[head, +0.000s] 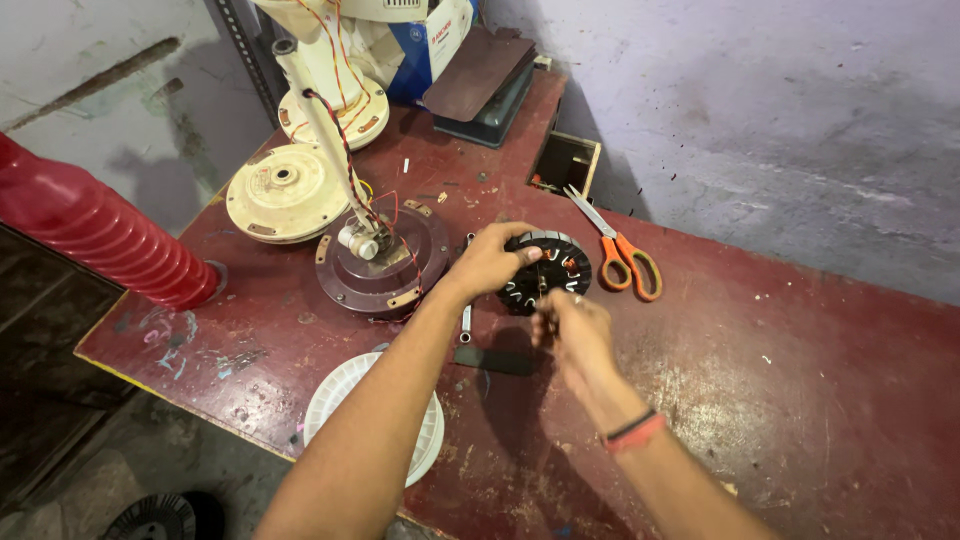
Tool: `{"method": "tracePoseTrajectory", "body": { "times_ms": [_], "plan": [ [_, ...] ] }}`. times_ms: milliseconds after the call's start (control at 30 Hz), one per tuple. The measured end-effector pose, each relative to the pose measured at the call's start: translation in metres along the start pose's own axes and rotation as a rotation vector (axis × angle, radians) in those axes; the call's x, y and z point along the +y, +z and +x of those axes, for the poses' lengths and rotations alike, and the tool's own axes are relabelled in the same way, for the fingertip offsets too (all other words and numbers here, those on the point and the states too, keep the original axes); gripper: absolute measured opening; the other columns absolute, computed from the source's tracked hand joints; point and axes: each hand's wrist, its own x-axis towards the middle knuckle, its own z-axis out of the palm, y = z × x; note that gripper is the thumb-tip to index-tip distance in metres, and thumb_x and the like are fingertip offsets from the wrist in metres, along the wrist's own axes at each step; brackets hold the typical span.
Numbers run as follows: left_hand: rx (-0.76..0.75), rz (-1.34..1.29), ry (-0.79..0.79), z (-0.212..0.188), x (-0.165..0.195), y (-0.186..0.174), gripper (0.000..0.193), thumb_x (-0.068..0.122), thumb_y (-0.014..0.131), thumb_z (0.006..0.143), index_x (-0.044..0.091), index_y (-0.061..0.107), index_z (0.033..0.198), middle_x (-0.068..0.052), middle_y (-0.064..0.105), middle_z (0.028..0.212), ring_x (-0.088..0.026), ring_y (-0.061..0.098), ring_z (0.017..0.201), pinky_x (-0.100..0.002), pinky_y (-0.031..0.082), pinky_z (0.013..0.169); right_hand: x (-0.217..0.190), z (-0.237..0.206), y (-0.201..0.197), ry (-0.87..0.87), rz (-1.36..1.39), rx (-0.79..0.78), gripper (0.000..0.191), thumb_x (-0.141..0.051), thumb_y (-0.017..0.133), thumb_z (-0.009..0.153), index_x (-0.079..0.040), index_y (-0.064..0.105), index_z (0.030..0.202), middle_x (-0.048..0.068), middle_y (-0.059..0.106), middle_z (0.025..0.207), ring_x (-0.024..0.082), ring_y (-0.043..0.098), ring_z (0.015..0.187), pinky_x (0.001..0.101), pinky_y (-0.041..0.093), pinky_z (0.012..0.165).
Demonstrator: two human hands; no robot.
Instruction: The person winds copper wire by hand around the slots of a motor stator, then uses a screwdriver to press and arrange the windings into place. The person handles the stator and wire repeatedly, adjusting the coil placement.
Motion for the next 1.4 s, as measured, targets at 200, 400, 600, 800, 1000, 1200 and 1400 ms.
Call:
{"method": "tracePoseTrajectory", "body": {
  "times_ms": [200,400,600,800,1000,1200,1400],
  "plan": [
    [0.031,0.028,0.012,0.005,-0.004,0.004,0.035,0.017,0.074,0.087,0.003,0.072,0.119,-0.014,0.077,0.109,-0.022,0.073,0.102,-0.036,0.053,0.093,0.066,-0.1,-0.053,0.141,-0.136,0.019,0.014,-0.011,0.062,0.091,0.002,0.067,0.088,0.013,0.07,0.072,0.022,0.066,0.059,0.0352,0.052,0.051],
    [0.057,0.038,0.036,0.01,-0.011,0.002,0.035,0.017,0.074,0.088,0.002,0.07,0.12,-0.014,0.078,0.11,-0.021,0.073,0.103,-0.035,0.054,0.093,0.087,-0.146,-0.099,0.317,-0.469,-0.228,0.015,-0.008,0.067,0.088,0.005,0.075,0.092,0.017,0.08,0.076,0.022,0.073,0.064,0.0356,0.059,0.06],
    [0.015,-0.036,0.015,0.005,-0.009,-0.005,0.038,0.008,0.074,0.084,0.002,0.07,0.12,-0.011,0.078,0.108,-0.018,0.072,0.102,-0.033,0.054,0.093,0.019,-0.132,-0.101,-0.073,-1.099,-0.023,0.022,-0.019,0.08,0.084,-0.01,0.082,0.104,0.005,0.08,0.084,0.02,0.077,0.07,0.0353,0.062,0.067],
    [-0.013,-0.091,0.002,0.005,-0.01,-0.006,0.04,0.003,0.073,0.082,0.002,0.07,0.121,-0.009,0.077,0.108,-0.017,0.07,0.101,-0.032,0.054,0.092,-0.021,-0.117,-0.094,-0.206,-1.395,0.128,0.048,-0.021,0.085,0.076,-0.009,0.073,0.12,0.012,0.079,0.089,0.025,0.078,0.082,0.0367,0.06,0.078],
    [-0.059,-0.1,0.014,0.003,-0.009,-0.007,0.04,0.003,0.072,0.083,0.003,0.069,0.123,-0.007,0.076,0.11,-0.016,0.069,0.103,-0.032,0.053,0.094,-0.013,-0.092,-0.108,-0.054,-1.319,-0.027,0.026,-0.013,0.077,0.081,-0.005,0.078,0.106,0.012,0.081,0.089,0.022,0.078,0.08,0.034,0.061,0.075],
    [-0.192,-0.173,0.051,0.003,-0.006,-0.002,0.04,0.003,0.068,0.086,0.004,0.067,0.126,-0.005,0.074,0.111,-0.015,0.067,0.104,-0.032,0.052,0.094,-0.052,-0.069,-0.099,-0.095,-0.601,-0.192,0.024,-0.006,0.067,0.091,0.004,0.071,0.112,0.012,0.068,0.08,0.02,0.06,0.065,0.0315,0.052,0.058],
    [-0.225,-0.14,0.052,0.002,-0.004,0.0,0.046,0.011,0.077,0.084,0.006,0.065,0.128,-0.004,0.072,0.114,-0.014,0.066,0.107,-0.032,0.051,0.095,-0.098,-0.057,-0.051,-0.475,-0.323,-0.274,0.023,-0.002,0.062,0.094,0.003,0.065,0.116,0.008,0.071,0.098,0.013,0.067,0.086,0.0287,0.059,0.076]
  ]
}}
